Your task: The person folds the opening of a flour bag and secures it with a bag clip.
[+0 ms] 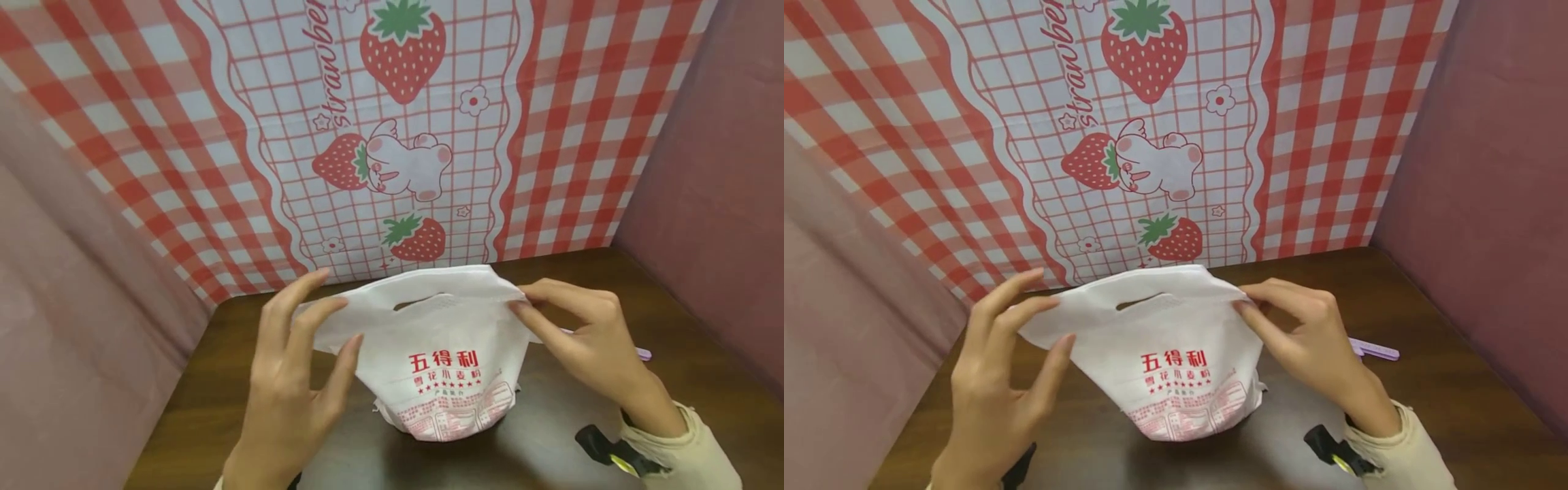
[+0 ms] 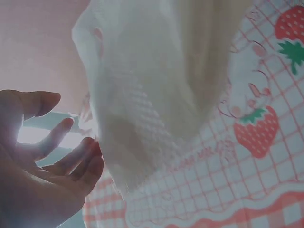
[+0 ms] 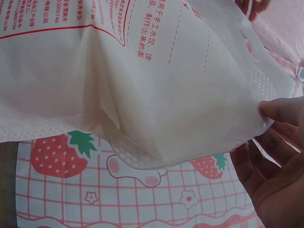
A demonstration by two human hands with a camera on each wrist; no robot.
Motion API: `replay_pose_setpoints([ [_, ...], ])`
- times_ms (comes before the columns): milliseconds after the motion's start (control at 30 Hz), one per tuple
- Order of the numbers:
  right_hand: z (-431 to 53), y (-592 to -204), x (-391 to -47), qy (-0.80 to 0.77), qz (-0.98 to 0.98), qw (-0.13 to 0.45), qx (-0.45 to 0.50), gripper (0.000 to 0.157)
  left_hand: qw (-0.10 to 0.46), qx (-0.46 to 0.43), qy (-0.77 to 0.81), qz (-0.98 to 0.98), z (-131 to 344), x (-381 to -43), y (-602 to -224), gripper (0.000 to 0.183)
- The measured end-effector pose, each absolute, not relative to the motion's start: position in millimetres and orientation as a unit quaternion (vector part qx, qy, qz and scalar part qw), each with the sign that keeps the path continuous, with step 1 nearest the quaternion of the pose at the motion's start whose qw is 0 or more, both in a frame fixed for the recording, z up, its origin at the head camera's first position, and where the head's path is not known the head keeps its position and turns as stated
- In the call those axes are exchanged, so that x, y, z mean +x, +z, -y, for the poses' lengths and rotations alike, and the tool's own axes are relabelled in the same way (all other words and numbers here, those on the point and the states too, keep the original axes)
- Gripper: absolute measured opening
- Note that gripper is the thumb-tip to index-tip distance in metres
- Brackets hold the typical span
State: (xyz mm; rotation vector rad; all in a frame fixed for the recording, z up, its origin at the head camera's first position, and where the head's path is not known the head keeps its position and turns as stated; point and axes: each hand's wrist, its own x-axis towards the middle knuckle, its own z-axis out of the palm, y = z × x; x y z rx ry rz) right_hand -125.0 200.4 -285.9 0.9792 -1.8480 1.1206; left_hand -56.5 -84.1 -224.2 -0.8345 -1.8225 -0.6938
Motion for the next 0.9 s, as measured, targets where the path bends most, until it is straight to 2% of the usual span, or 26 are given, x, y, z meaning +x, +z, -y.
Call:
replay_pose_setpoints([
  [267,-203,-287,-123,0.439,0.719,0.374,0.388,0.025,0.453,-0.404,-0.228,0.761,46,-66,-213,0.030],
  [533,-199,-280,-121,0.440,0.704,0.377,0.411,0.023,0.444,-0.386,-0.138,0.797,19,-84,-220,0.042],
  [900,-201,-282,-123,0.433,0.707,0.373,0.416,0.022,0.466,-0.357,-0.158,0.794,5,-96,-233,0.026],
])
